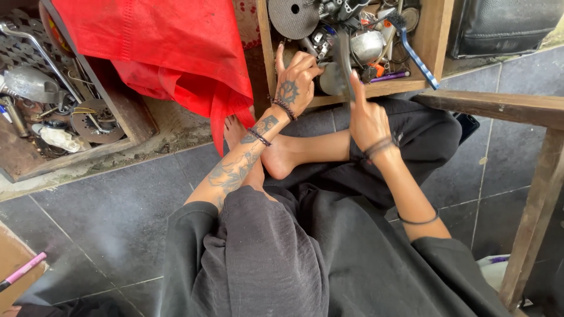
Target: Cleaning a motorcycle carburetor using a small tool and a wire brush to remove grime.
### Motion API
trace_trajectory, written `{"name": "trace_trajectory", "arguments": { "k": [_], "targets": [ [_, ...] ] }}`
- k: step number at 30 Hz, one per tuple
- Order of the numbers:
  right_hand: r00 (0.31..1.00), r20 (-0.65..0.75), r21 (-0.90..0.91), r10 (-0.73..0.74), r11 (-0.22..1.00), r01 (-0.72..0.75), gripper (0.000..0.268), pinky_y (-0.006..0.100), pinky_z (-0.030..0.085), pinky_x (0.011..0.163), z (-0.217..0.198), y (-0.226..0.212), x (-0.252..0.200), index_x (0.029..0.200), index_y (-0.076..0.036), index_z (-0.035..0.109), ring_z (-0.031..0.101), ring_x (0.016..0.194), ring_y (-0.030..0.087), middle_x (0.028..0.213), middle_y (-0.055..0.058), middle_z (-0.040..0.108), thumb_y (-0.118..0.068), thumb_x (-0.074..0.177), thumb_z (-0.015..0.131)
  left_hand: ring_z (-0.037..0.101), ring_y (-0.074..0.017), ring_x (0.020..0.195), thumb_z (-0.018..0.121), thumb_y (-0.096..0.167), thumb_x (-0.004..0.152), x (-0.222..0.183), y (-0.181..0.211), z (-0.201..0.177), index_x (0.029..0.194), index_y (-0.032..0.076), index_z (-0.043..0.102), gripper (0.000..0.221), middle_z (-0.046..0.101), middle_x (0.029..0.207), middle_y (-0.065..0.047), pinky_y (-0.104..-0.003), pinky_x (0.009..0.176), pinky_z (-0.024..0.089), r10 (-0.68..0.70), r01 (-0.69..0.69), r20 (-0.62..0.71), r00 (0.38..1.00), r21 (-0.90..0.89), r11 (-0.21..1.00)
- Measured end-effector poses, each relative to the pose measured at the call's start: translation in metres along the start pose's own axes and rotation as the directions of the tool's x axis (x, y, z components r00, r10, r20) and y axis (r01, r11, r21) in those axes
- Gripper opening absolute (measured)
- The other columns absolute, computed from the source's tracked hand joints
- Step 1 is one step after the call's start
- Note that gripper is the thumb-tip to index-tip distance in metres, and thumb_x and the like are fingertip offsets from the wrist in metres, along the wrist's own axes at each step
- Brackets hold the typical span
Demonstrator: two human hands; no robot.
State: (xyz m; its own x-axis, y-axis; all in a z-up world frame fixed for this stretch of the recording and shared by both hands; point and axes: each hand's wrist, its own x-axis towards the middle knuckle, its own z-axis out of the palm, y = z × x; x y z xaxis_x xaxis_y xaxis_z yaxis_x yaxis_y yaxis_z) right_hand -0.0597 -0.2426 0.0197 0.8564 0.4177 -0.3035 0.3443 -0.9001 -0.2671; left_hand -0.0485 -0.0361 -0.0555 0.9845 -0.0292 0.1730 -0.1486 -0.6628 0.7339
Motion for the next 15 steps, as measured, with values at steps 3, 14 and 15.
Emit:
{"name": "trace_trajectory", "arguments": {
  "k": [3,14,15],
  "targets": [
    [1.0,-0.02,0.045,-0.008,0.999,0.009,0.07,0.054,0.042,0.044,-0.004,0.0,-0.006,0.159,-0.003,0.028,0.058,0.046,0.044,0.061,0.025,0.061,0.001,0.096,0.058,0.056,-0.0205,0.099,0.059,-0.01,0.078,0.001,0.001,0.002,0.093,0.006,0.08,0.03,0.06,0.094,-0.002,-0.066,0.122,0.007,-0.001,0.001,-0.016,1.0,-0.013,1.0],
    [0.993,-0.062,0.027,-0.1,0.994,0.102,0.075,0.05,0.045,0.045,0.006,0.001,0.03,0.163,-0.009,0.021,0.059,0.048,0.037,0.064,0.019,0.063,0.003,0.098,0.057,0.057,-0.0213,0.103,0.058,-0.009,0.08,0.0,-0.001,-0.001,0.093,0.006,0.08,0.03,0.063,0.097,-0.002,-0.066,0.122,0.004,-0.005,0.005,-0.001,1.0,0.008,1.0],
    [0.996,-0.056,0.029,-0.066,0.997,0.068,0.074,0.053,0.043,0.045,0.008,0.002,0.009,0.163,-0.009,0.023,0.059,0.048,0.042,0.064,0.022,0.062,0.0,0.098,0.057,0.057,-0.0212,0.102,0.058,-0.009,0.079,-0.001,0.001,0.001,0.093,0.005,0.08,0.03,0.063,0.096,-0.002,-0.064,0.122,0.006,-0.003,0.003,-0.002,1.0,0.004,1.0]
  ]
}}
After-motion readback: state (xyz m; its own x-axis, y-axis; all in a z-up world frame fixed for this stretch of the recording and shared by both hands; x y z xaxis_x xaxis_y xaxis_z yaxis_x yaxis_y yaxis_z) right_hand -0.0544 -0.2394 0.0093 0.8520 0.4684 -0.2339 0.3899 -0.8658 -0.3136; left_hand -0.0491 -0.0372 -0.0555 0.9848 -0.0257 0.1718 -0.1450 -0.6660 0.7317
